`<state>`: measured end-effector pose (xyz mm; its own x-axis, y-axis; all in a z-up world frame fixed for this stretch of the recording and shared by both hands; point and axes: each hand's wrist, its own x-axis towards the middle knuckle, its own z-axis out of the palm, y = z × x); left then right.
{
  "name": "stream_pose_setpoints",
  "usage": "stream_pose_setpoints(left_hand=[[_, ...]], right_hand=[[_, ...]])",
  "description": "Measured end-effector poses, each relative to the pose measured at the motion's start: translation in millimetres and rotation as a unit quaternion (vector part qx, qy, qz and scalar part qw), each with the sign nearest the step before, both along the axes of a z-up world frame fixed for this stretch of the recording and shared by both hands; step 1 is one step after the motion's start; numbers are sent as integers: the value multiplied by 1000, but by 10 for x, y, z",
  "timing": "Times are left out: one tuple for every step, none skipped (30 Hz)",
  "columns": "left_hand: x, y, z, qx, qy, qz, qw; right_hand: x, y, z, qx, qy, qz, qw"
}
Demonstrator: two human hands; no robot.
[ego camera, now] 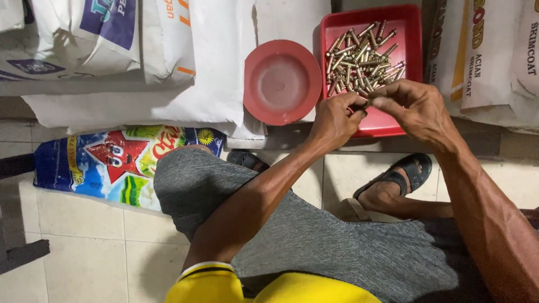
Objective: Assembling metal bolts and washers by hand in a storage area.
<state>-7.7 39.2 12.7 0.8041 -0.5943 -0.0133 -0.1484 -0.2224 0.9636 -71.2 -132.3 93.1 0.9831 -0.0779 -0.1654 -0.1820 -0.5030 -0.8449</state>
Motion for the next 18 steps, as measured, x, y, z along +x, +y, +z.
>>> stream_pose_setpoints(left_hand=[[36, 18, 36, -1, -2, 0, 1000], [59, 30, 71, 5, 65, 2, 998], [79, 40, 106, 12, 132, 4, 991], [94, 67, 90, 12, 131, 3, 991], [109, 93, 73, -19, 128, 21, 991], [125, 121, 54, -50, 125, 38, 990], [121, 118, 75, -50, 124, 36, 990], [125, 117, 96, -73, 128, 52, 988], [128, 119, 115, -97, 132, 69, 984], [129, 118, 101, -95, 132, 69, 984], [128, 117, 87, -113, 122, 67, 984], [119, 116, 74, -131, 111, 63, 983], [97, 150, 64, -129, 112, 62, 983], [109, 149, 64, -130, 120, 71, 982], [124, 146, 68, -130, 128, 81, 980], [116, 165, 119, -130, 125, 77, 981], [112, 187, 166, -137, 171, 94, 971], [85, 219, 203, -142, 220, 112, 959]], right_hand=[[-8, -102, -171, -1, -2, 0, 1000], [-28, -210, -340, -105, 7, 5, 994], [-50, -321, -510, -208, 16, 10, 978], [-173, -502, -859, -208, 15, 9, 978], [-296, -684, -1209, -391, 107, 52, 913], [-420, -861, -1563, -555, 194, 89, 804], [-465, -803, -1614, -554, 194, 87, 805], [-490, -746, -1667, -586, 200, 100, 779], [-515, -688, -1722, -617, 206, 114, 751], [-475, -648, -1663, -615, 206, 115, 752], [-438, -610, -1605, -624, 226, 118, 738], [-415, -567, -1545, -632, 247, 121, 724], [-454, -585, -1606, -631, 248, 121, 725], [-462, -637, -1652, -631, 181, 110, 747], [-467, -691, -1694, -628, 113, 98, 764], [-471, -762, -1770, -629, 112, 93, 764], [-471, -832, -1850, -521, 55, 36, 851], [-491, -894, -1937, -400, -2, -20, 916]])
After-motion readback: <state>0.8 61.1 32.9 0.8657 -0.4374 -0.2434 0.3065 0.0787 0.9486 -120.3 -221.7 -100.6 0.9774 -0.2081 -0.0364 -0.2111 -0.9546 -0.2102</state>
